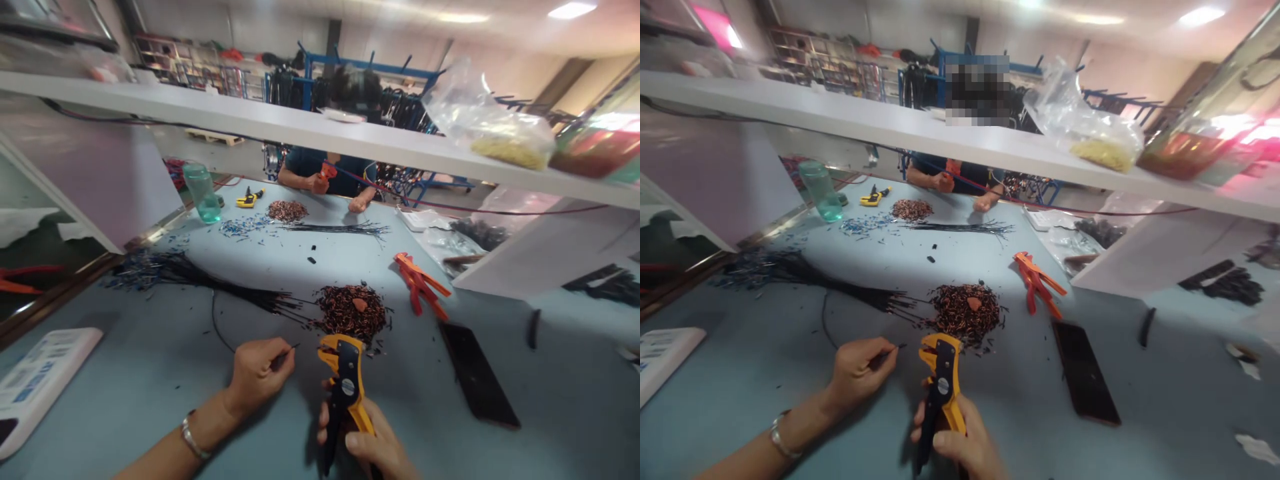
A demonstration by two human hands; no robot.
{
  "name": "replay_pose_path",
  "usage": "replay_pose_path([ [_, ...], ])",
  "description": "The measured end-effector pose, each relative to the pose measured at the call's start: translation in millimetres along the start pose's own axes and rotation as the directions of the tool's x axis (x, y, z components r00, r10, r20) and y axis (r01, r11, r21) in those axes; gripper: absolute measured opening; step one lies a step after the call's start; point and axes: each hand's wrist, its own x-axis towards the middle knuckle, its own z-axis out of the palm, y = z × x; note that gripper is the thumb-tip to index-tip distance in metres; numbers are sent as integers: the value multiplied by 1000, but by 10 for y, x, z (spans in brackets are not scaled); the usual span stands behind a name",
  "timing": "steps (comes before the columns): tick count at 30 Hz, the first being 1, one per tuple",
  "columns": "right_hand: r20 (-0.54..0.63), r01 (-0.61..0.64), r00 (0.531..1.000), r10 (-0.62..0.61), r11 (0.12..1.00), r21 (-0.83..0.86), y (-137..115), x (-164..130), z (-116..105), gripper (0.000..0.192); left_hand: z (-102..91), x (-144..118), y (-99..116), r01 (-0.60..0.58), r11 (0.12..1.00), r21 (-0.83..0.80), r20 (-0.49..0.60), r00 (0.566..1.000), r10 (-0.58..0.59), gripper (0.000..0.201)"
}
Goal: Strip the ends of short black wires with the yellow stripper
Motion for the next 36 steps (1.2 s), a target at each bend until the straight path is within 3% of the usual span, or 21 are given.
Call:
replay_pose_path([
  [10,-80,-17,997,17,1000,11,-32,-115,50,69,-9,-5,31,-11,1000,-8,-26,1000,11,23],
  [13,-73,-4,997,-1,998,-70,-35,-131,40,67,-5,0,35,1,1000,-24,-20,1000,-1,22],
  [18,-88,33,994,-68,934,-355,-120,-191,23,57,-4,14,30,35,998,-58,-10,999,-35,23],
  [24,-116,-51,993,7,925,-376,-237,-131,57,60,-24,3,26,39,990,-134,49,998,-32,17],
  [29,-112,-94,993,46,878,-469,-449,-5,160,49,-32,7,38,49,985,-163,39,998,-43,17],
  [36,-242,14,941,-238,741,-672,-518,247,245,34,-10,12,157,22,952,-305,99,995,9,13],
])
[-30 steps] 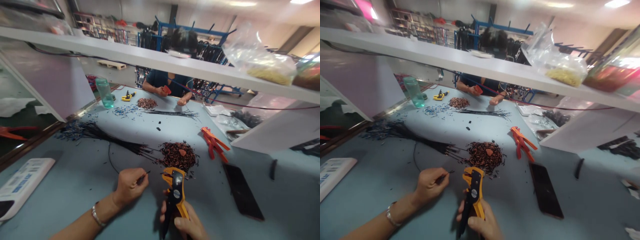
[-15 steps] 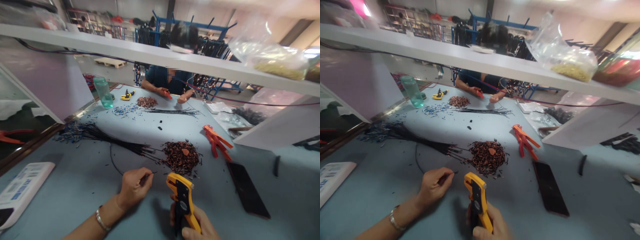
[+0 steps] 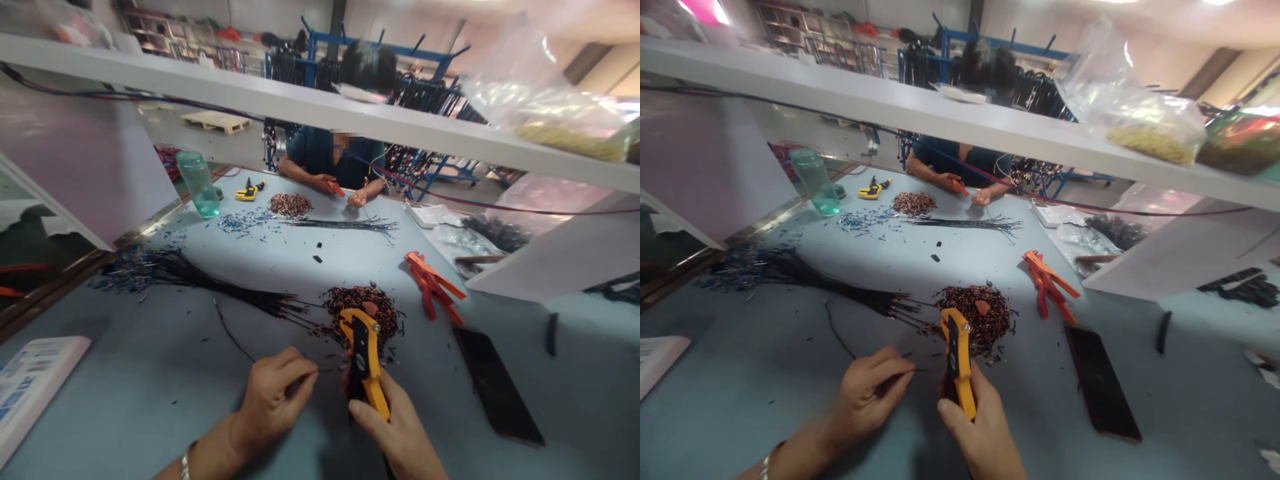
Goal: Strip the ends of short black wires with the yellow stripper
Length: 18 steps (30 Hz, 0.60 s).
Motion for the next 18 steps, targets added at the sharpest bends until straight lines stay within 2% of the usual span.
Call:
replay_pose_path([
  [5,-62,74,995,-77,996,-55,145,174,133,39,48,-20,84,31,997,-69,89,996,-25,16],
  [10,-101,82,992,-81,997,-1,180,210,190,47,19,9,116,93,975,-203,105,992,-73,17],
  [15,-80,107,992,-102,991,73,148,202,203,55,5,22,83,247,872,-422,227,960,-162,20],
  [18,-46,83,996,-78,989,120,156,205,185,60,22,19,79,275,829,-486,253,953,-168,22],
])
